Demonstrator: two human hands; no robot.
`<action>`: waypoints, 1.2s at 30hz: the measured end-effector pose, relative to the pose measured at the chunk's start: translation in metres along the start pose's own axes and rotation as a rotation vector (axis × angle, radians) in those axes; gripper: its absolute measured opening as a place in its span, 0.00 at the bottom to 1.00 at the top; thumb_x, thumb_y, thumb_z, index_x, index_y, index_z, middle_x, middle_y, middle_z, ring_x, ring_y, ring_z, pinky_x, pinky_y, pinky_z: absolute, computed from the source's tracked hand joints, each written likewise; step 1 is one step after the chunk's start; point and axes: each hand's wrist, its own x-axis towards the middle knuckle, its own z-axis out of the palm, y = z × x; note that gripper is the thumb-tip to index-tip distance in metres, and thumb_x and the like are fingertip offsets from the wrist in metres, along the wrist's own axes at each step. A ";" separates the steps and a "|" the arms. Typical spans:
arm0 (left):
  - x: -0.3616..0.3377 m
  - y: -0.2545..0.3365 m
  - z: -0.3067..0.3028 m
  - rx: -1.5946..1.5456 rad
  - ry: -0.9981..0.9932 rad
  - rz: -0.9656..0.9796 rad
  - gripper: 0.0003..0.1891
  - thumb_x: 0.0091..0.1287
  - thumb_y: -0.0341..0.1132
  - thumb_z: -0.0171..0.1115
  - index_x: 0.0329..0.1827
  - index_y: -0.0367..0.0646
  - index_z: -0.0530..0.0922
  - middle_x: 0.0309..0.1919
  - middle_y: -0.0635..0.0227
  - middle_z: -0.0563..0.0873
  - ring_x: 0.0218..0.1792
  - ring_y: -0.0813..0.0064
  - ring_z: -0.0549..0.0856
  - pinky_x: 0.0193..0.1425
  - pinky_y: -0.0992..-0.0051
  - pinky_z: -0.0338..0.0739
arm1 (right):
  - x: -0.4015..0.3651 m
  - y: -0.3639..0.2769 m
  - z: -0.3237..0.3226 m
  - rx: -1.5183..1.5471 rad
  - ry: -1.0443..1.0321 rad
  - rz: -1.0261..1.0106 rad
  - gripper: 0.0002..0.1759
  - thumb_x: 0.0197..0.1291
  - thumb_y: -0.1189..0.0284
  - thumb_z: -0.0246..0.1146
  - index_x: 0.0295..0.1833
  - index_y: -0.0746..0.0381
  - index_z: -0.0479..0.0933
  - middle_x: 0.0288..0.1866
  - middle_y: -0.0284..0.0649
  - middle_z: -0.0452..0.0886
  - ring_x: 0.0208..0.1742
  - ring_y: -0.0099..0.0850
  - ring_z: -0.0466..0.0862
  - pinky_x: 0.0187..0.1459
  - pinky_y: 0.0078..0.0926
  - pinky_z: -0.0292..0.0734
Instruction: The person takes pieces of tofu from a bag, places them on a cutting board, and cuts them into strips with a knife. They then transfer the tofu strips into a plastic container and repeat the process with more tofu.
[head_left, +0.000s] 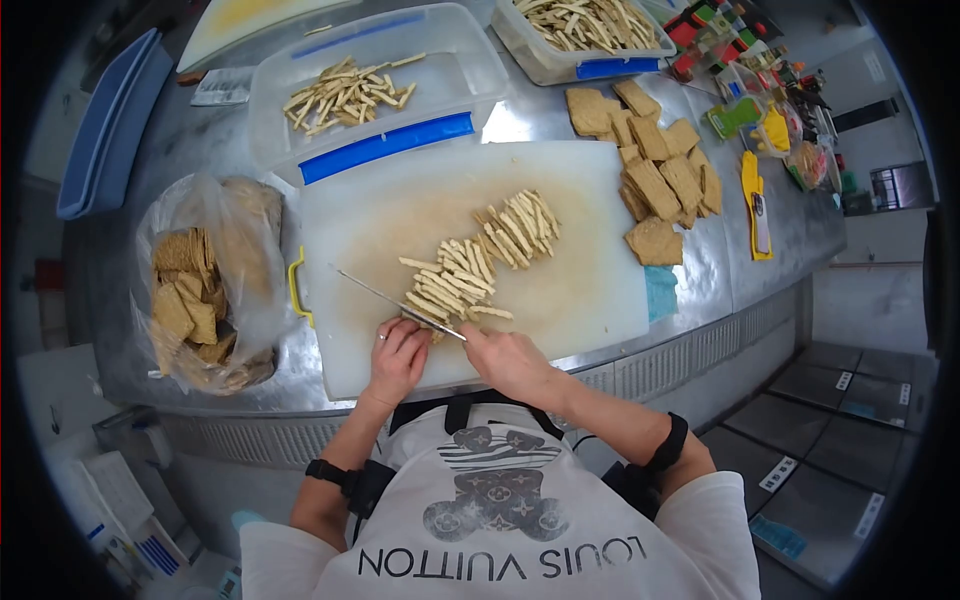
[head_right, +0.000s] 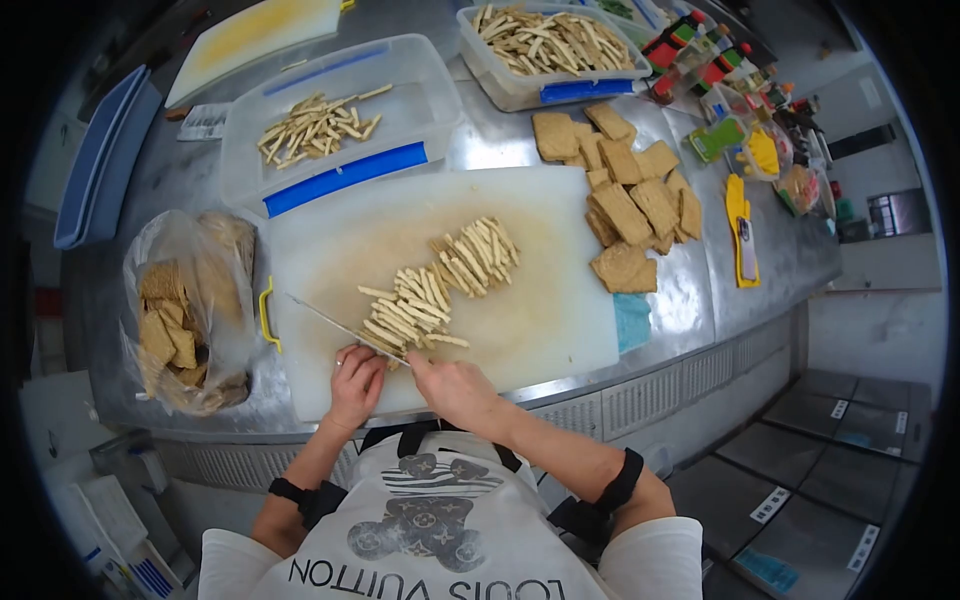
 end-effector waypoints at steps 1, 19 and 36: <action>0.001 -0.001 0.001 0.003 0.007 0.005 0.12 0.49 0.22 0.64 0.37 0.39 0.79 0.40 0.62 0.79 0.45 0.57 0.76 0.49 0.65 0.73 | -0.002 -0.001 -0.004 0.006 0.030 -0.008 0.09 0.58 0.75 0.54 0.43 0.66 0.65 0.24 0.52 0.77 0.24 0.50 0.80 0.25 0.43 0.75; -0.001 0.002 0.000 -0.003 0.046 -0.031 0.12 0.48 0.20 0.63 0.36 0.39 0.79 0.38 0.62 0.79 0.42 0.58 0.77 0.46 0.66 0.74 | -0.020 -0.003 -0.018 0.094 0.025 0.017 0.08 0.59 0.75 0.53 0.42 0.66 0.64 0.24 0.53 0.77 0.25 0.53 0.78 0.27 0.47 0.73; 0.000 0.003 0.003 0.003 0.073 -0.062 0.10 0.47 0.19 0.63 0.34 0.37 0.76 0.39 0.59 0.78 0.43 0.55 0.77 0.47 0.64 0.74 | -0.038 -0.001 -0.046 0.007 -0.097 0.037 0.09 0.61 0.75 0.53 0.46 0.64 0.64 0.27 0.51 0.76 0.27 0.52 0.78 0.28 0.46 0.73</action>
